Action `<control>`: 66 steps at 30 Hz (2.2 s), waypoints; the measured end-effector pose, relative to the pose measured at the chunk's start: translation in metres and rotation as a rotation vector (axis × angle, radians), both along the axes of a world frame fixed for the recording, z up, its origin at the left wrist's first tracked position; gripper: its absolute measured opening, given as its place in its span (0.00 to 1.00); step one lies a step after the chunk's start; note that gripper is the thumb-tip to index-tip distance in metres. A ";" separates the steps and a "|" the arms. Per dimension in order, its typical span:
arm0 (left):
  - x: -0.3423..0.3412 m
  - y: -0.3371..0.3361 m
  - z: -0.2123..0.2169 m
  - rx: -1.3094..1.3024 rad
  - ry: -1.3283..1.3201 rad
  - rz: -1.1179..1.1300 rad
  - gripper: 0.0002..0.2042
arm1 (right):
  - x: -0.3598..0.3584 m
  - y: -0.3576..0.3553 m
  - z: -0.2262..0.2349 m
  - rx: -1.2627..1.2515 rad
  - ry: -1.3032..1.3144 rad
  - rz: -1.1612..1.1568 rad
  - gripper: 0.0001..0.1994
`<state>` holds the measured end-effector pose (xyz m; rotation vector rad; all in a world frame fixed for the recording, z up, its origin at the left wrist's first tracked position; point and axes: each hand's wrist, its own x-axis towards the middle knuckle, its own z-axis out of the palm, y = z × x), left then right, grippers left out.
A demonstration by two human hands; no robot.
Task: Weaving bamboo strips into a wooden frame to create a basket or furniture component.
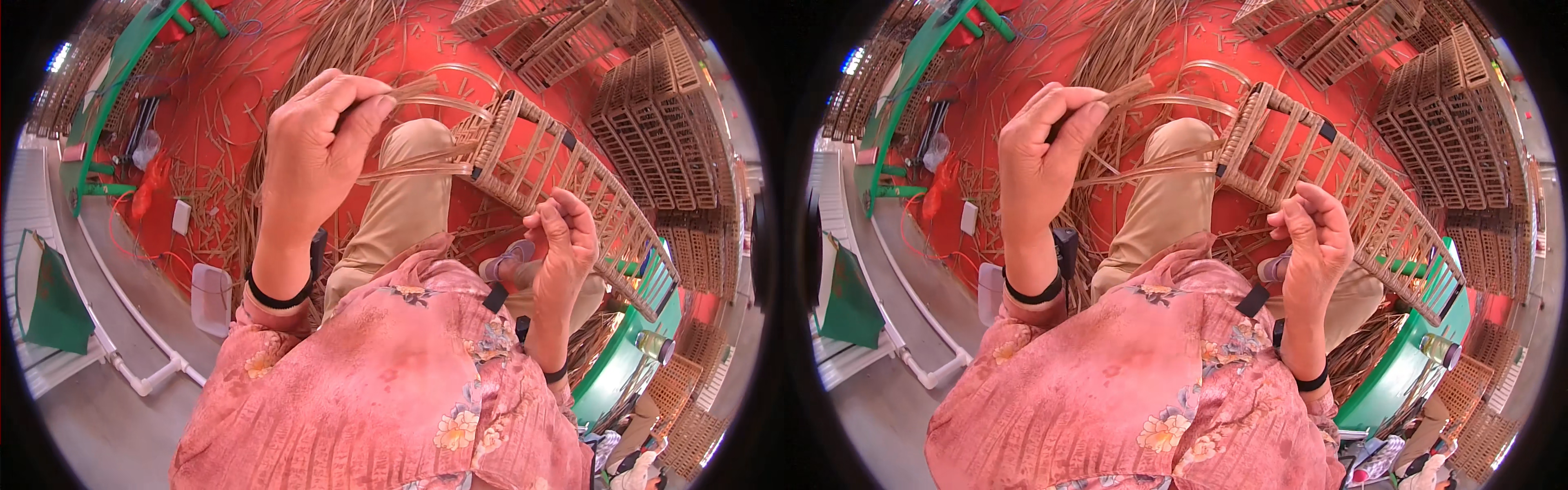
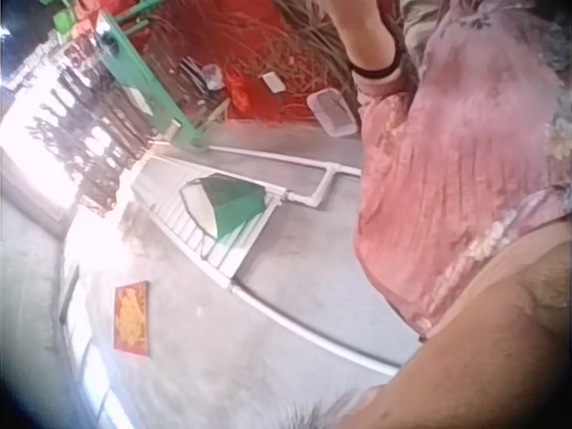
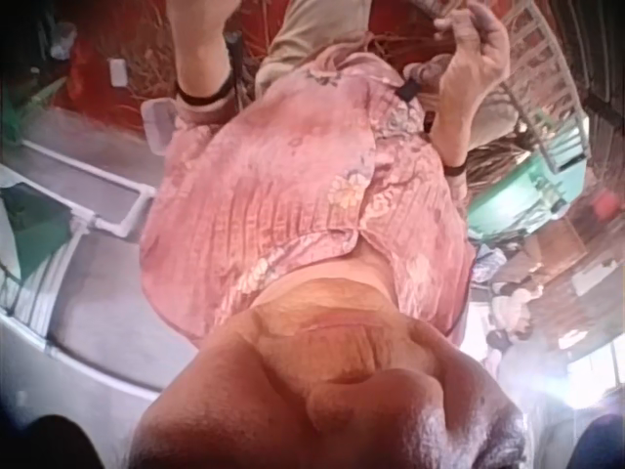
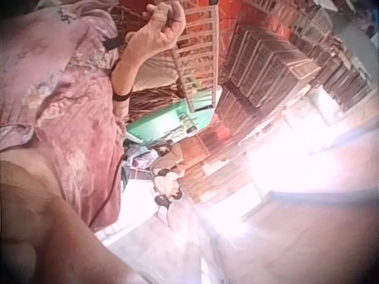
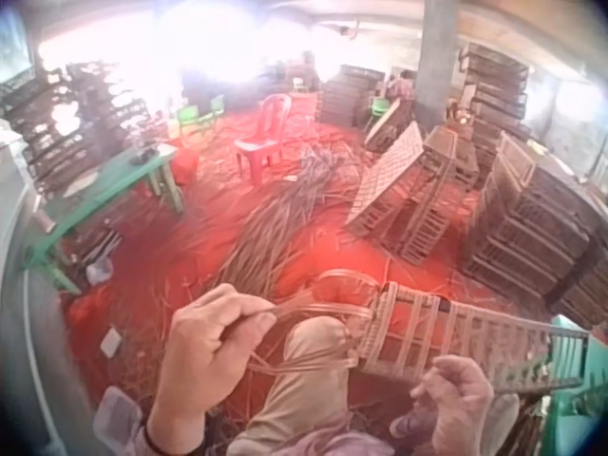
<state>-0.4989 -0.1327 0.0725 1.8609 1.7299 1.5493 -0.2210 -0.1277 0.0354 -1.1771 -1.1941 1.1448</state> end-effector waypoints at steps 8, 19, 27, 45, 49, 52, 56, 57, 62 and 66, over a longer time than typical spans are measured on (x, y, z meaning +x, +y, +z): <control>0.024 0.020 -0.015 -0.017 -0.053 -0.182 0.05 | -0.005 0.016 -0.002 -0.085 -0.041 0.028 0.12; 0.074 0.051 -0.037 -0.205 0.070 -0.313 0.07 | 0.005 0.063 0.016 -0.046 -0.859 0.299 0.14; 0.084 0.064 -0.052 -0.223 0.185 -0.357 0.05 | 0.003 0.090 0.033 -0.439 -0.678 0.570 0.10; 0.136 0.065 -0.042 -0.260 -0.093 -0.706 0.07 | 0.057 0.023 0.050 -0.138 -0.493 0.055 0.09; 0.140 0.049 -0.038 -0.353 -0.216 -0.424 0.08 | 0.057 0.036 0.028 -0.124 -0.644 0.119 0.13; 0.139 0.044 -0.039 -0.285 -0.108 -0.293 0.08 | 0.056 0.048 0.015 -0.001 -0.841 0.149 0.13; 0.138 0.043 -0.038 -0.339 -0.093 -0.348 0.08 | 0.055 0.068 0.019 -0.089 -0.937 0.327 0.13; 0.137 0.045 -0.039 -0.381 -0.116 -0.387 0.08 | 0.050 0.072 0.032 -0.277 -0.845 0.427 0.12; 0.146 0.049 -0.044 -0.411 -0.155 -0.477 0.08 | 0.059 0.074 0.026 -0.512 -0.621 0.517 0.11; 0.154 0.046 -0.049 -0.341 -0.006 -0.425 0.08 | 0.070 0.041 0.021 0.010 -0.823 0.225 0.11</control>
